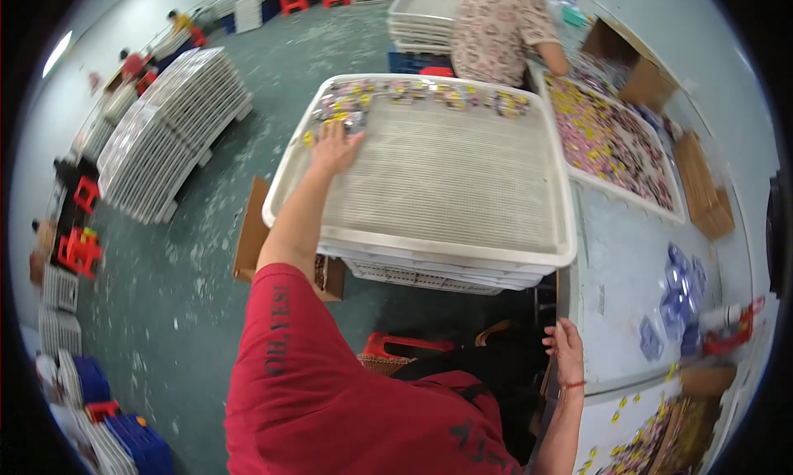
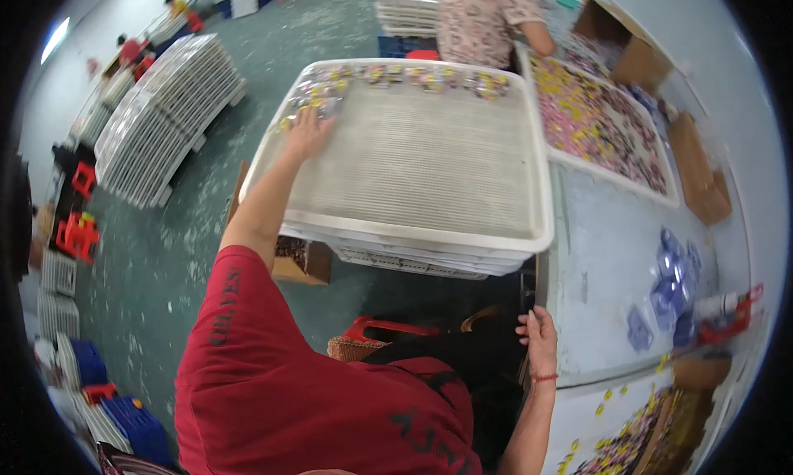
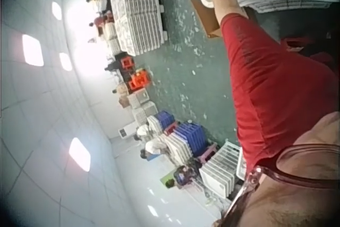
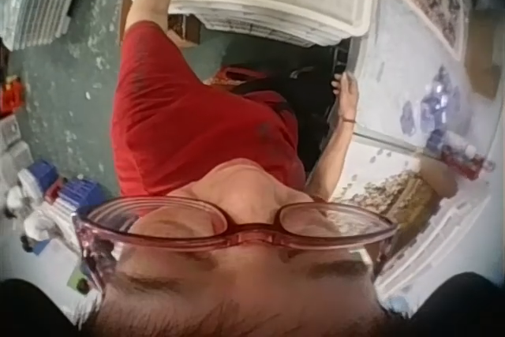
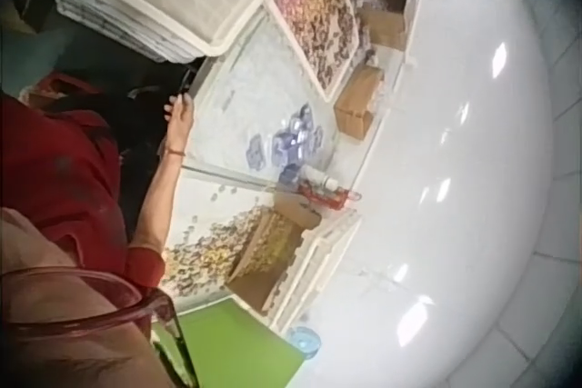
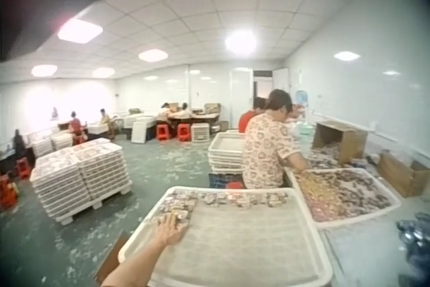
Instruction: Sorting and assembling small yellow toy components on a factory workbench and placing them into a tray.
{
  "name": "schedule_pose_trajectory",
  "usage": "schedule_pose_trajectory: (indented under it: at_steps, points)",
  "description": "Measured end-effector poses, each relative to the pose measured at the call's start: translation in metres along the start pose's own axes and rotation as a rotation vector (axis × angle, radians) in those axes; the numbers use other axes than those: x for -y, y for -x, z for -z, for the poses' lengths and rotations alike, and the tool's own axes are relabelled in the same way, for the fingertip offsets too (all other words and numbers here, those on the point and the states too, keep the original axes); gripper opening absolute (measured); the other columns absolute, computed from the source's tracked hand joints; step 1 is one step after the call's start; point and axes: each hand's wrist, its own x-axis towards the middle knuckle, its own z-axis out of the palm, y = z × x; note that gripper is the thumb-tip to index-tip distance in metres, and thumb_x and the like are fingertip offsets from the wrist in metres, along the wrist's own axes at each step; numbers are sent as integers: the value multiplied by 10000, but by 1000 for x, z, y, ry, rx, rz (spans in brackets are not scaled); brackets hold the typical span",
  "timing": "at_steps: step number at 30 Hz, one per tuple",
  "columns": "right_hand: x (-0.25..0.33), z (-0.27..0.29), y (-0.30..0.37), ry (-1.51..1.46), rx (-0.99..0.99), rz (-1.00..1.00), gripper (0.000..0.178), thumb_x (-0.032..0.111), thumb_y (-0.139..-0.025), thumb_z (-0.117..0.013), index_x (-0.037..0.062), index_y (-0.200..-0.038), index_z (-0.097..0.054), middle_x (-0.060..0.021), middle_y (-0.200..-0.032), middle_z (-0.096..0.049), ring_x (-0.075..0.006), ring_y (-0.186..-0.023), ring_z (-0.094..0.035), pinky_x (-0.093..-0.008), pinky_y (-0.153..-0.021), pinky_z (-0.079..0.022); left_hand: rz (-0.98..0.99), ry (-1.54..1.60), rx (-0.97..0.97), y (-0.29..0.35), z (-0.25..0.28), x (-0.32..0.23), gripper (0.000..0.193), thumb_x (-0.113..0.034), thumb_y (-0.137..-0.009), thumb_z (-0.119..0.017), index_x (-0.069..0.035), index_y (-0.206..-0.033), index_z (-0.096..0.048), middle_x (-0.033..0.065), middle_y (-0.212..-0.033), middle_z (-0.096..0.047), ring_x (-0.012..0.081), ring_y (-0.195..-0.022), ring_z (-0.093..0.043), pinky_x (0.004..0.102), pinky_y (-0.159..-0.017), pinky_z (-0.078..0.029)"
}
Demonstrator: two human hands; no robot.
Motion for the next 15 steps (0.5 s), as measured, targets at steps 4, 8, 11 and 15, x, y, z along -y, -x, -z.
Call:
schedule_pose_trajectory:
  at_steps: [4, 8, 11, 15]
  points:
    - [19, -9, 10, 24, -21, 38, 398, 245, -962, -524, 63, -1309, -456, -60, -1030, -644, -89, -798, -576, -225, -679, -457, -104, 101, -170, -15, -11, 30, 728, -545, -888, -453, -48, -1405, -330, 222, -1418, -375, 393, -1323, -326, 516, -1086, -235]
    - [-6, -9, 26, 373, -313, 425, 334, 196, -912, -595, 12, -1179, -516, -135, -872, -660, -201, -715, -631, -299, -679, -496, -308, 93, -514, -30, 0, -5, 603, -412, -936, -473, -25, -1387, -373, 213, -1444, -347, 362, -1344, -311, 432, -1104, -244]
    - [-20, 1, 46, 720, -559, 493, 393, 159, -826, -664, 11, -1166, -535, -163, -1082, -614, -331, -1019, -574, -402, -858, -449, -582, 215, -533, -14, 19, -132, 507, -315, -945, -501, -22, -1351, -428, 206, -1419, -389, 359, -1329, -337, 419, -1093, -269]
    - [-53, 9, 68, 877, -753, 415, 471, 184, -789, -686, 5, -1193, -526, -175, -1259, -515, -374, -1203, -446, -482, -973, -362, -1190, 492, -351, 74, 22, -314, 349, -164, -853, -646, -38, -1170, -574, 189, -1256, -525, 362, -1196, -470, 417, -1004, -379]
